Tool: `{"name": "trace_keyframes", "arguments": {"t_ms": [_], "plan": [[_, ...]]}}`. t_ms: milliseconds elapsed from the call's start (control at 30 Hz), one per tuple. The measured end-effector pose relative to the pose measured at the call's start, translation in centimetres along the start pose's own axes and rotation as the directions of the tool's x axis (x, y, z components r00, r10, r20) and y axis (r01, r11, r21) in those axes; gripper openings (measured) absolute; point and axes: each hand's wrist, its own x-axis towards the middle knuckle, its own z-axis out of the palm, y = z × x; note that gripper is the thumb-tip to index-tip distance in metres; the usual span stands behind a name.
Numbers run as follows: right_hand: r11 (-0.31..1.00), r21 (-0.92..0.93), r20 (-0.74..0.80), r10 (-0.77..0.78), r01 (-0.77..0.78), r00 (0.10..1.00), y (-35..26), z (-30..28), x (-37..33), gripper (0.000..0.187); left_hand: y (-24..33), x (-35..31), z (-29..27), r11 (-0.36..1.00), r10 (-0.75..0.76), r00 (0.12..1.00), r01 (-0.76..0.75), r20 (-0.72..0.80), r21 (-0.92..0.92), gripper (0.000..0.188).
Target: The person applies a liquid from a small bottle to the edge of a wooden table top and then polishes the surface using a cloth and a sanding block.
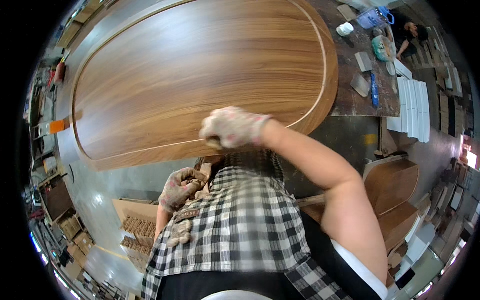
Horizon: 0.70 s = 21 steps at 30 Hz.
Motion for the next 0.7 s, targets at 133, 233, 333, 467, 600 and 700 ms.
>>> {"name": "trace_keyframes", "arguments": {"t_ms": [133,233,333,467,600,700], "plan": [[0.97,-0.077,0.075,0.235,-0.229,0.969,3.1,-5.2,-13.0,0.012,1.4,0.0,0.6,0.975,0.198,0.98,-0.195,0.018,-0.106,0.015],[0.895,-0.187,0.039,0.419,-0.406,0.907,3.0,-7.7,-15.3,0.022,4.6,0.6,0.3,0.935,0.352,0.935,-0.354,0.045,0.038,0.013],[0.966,-0.094,-0.141,0.228,-0.242,0.963,2.2,-5.9,-13.7,0.027,7.2,1.1,1.6,0.872,0.468,0.883,-0.468,0.034,0.144,0.01],[0.876,-0.213,-0.099,0.421,-0.432,0.902,2.5,-5.8,-16.0,0.032,7.8,2.2,3.8,0.838,0.523,0.852,-0.516,0.007,0.176,0.013],[0.791,-0.295,-0.406,0.405,-0.536,0.82,2.9,-9.4,-21.9,0.029,8.8,5.0,6.3,0.615,0.747,0.663,-0.662,-0.048,0.429,0.015],[0.861,0.009,-0.606,0.409,-0.508,0.682,1.4,-9.7,-23.6,0.038,11.9,8.9,10.5,0.356,0.921,0.387,-0.788,-0.047,0.503,0.019]]}}
